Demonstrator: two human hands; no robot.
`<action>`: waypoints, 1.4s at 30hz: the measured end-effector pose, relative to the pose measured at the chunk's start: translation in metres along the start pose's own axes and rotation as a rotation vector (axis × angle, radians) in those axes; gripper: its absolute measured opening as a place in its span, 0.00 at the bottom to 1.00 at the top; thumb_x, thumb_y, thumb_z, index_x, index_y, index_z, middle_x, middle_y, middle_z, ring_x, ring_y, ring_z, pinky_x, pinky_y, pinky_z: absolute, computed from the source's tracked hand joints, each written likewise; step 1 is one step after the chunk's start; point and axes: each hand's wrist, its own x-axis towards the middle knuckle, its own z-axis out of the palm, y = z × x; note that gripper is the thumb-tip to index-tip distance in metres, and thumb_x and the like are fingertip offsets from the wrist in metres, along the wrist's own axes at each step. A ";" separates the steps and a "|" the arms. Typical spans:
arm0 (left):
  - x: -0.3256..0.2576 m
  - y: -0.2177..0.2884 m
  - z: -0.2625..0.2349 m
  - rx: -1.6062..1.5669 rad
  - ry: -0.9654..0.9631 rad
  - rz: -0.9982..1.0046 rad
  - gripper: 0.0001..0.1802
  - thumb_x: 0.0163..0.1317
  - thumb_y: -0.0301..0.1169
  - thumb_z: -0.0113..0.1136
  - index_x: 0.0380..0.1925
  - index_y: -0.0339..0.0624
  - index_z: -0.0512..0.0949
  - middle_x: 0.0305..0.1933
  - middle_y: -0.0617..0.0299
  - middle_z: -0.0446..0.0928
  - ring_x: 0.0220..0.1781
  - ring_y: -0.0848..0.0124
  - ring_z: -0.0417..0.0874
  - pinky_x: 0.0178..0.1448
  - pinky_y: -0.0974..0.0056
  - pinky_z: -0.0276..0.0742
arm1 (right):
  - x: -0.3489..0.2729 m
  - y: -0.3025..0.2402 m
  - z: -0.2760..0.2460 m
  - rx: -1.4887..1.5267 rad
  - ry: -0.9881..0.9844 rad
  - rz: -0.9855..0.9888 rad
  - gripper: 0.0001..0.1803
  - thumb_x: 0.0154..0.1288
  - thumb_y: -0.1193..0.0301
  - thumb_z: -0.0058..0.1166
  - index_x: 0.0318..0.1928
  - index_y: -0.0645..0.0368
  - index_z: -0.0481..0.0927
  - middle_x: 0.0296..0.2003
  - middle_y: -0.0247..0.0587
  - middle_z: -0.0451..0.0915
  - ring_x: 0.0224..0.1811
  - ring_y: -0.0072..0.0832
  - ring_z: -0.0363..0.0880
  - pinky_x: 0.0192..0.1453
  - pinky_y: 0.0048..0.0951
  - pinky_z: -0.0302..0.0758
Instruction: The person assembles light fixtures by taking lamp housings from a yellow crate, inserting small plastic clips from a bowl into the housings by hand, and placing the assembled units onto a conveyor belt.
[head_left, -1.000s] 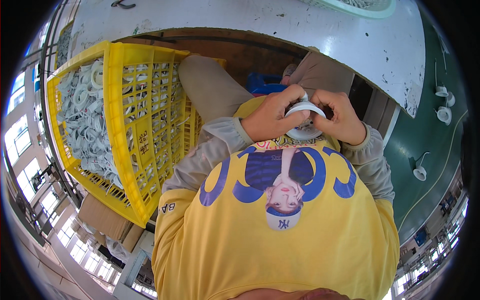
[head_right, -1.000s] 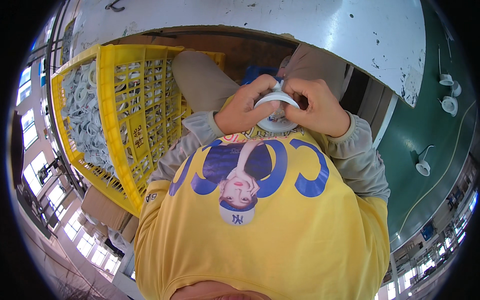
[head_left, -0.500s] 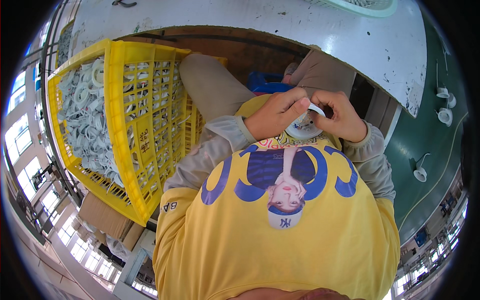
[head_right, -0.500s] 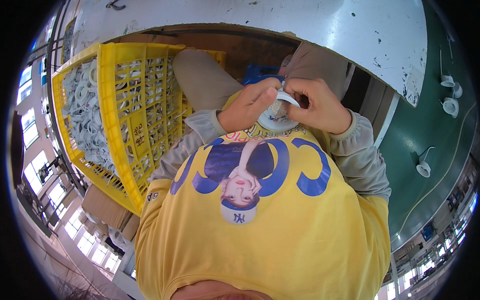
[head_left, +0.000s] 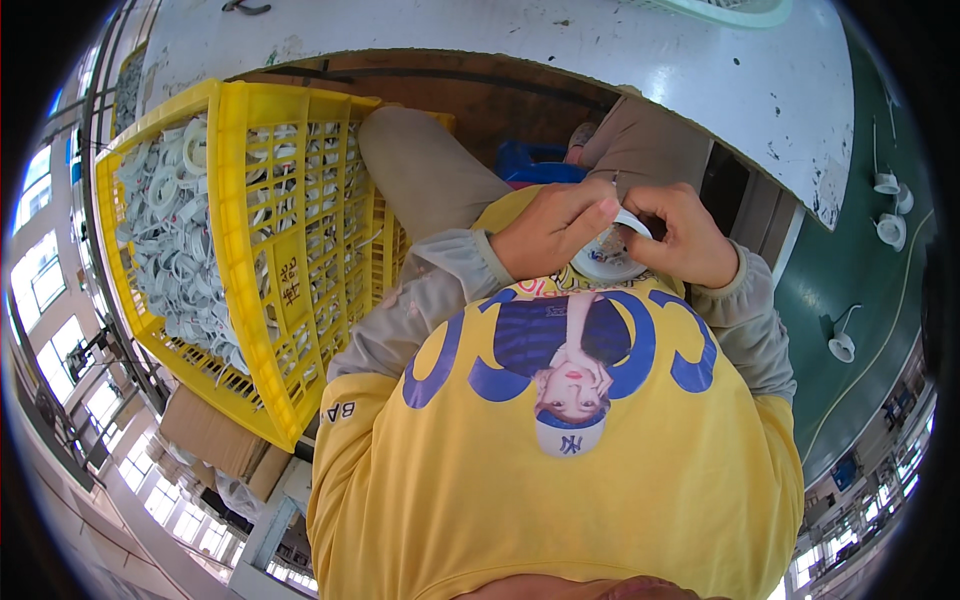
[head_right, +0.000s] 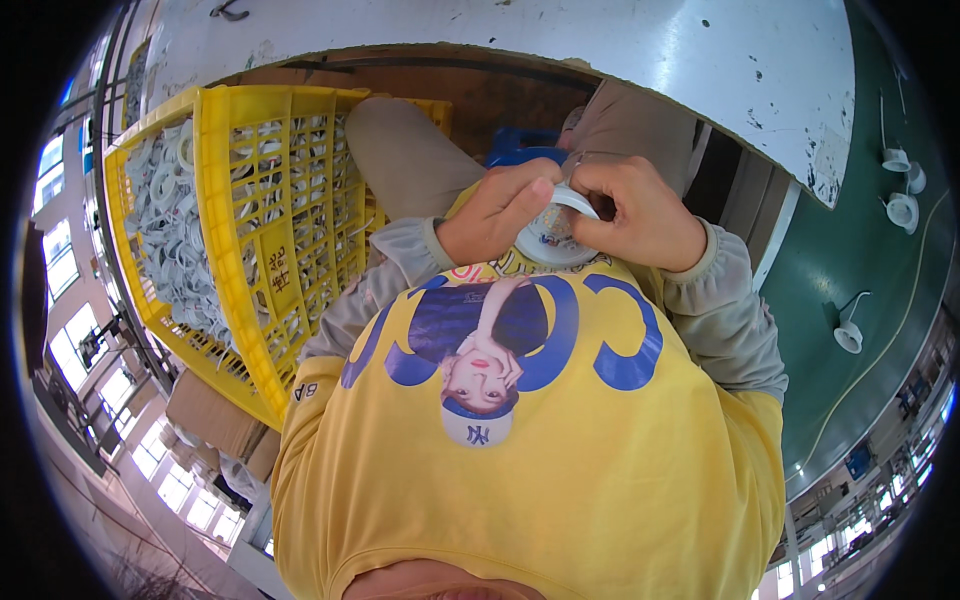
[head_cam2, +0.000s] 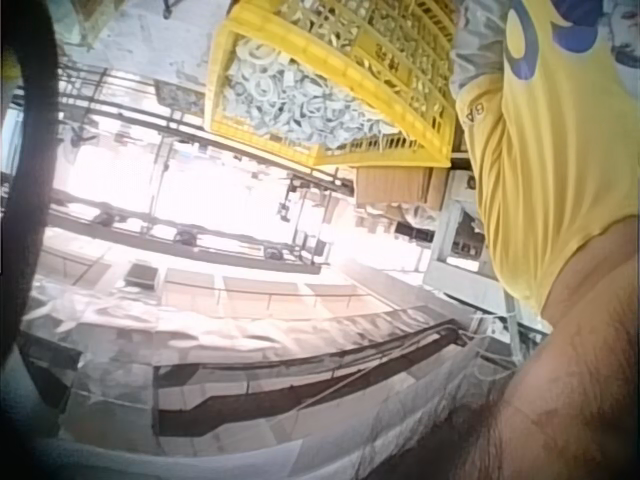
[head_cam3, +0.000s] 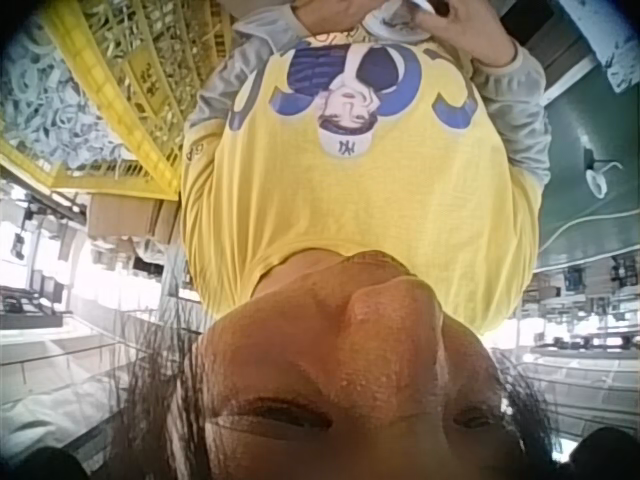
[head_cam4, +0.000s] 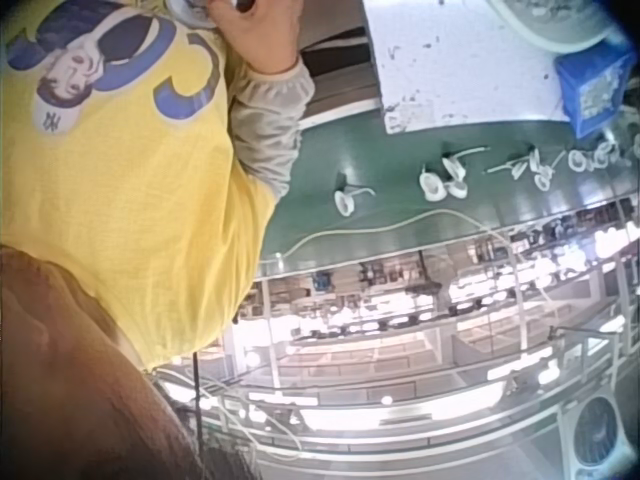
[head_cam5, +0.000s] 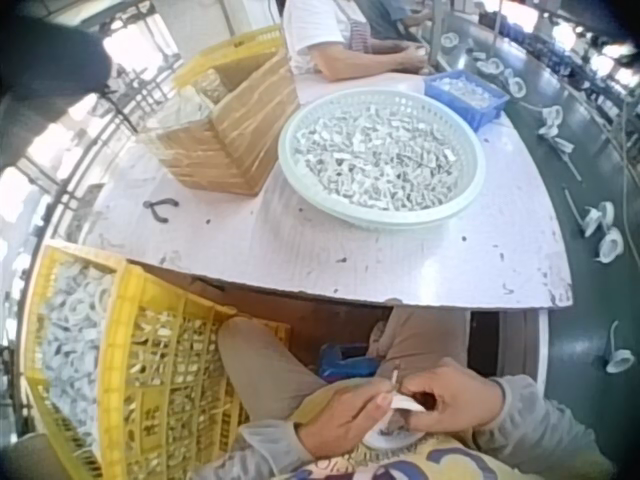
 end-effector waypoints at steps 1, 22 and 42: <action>0.000 0.000 -0.001 0.013 -0.017 0.008 0.16 0.67 0.37 0.41 0.26 0.36 0.65 0.23 0.54 0.62 0.24 0.62 0.63 0.31 0.63 0.63 | -0.001 0.001 0.001 0.000 -0.001 0.000 0.07 0.46 0.75 0.54 0.21 0.66 0.70 0.12 0.42 0.66 0.12 0.23 0.63 0.18 0.26 0.59; 0.003 -0.003 0.001 -0.075 0.004 -0.181 0.19 0.68 0.40 0.38 0.33 0.35 0.72 0.25 0.59 0.70 0.28 0.75 0.67 0.35 0.68 0.66 | 0.004 0.024 0.011 0.261 0.026 0.017 0.07 0.51 0.76 0.52 0.21 0.65 0.71 0.14 0.26 0.65 0.20 0.10 0.58 0.21 0.18 0.56; -0.001 -0.009 0.010 -0.045 0.090 -0.172 0.19 0.67 0.41 0.41 0.26 0.35 0.68 0.21 0.58 0.64 0.24 0.73 0.62 0.30 0.66 0.63 | -0.010 0.020 0.017 0.071 0.184 -0.004 0.07 0.52 0.74 0.53 0.29 0.66 0.73 0.20 0.40 0.74 0.21 0.20 0.68 0.27 0.23 0.67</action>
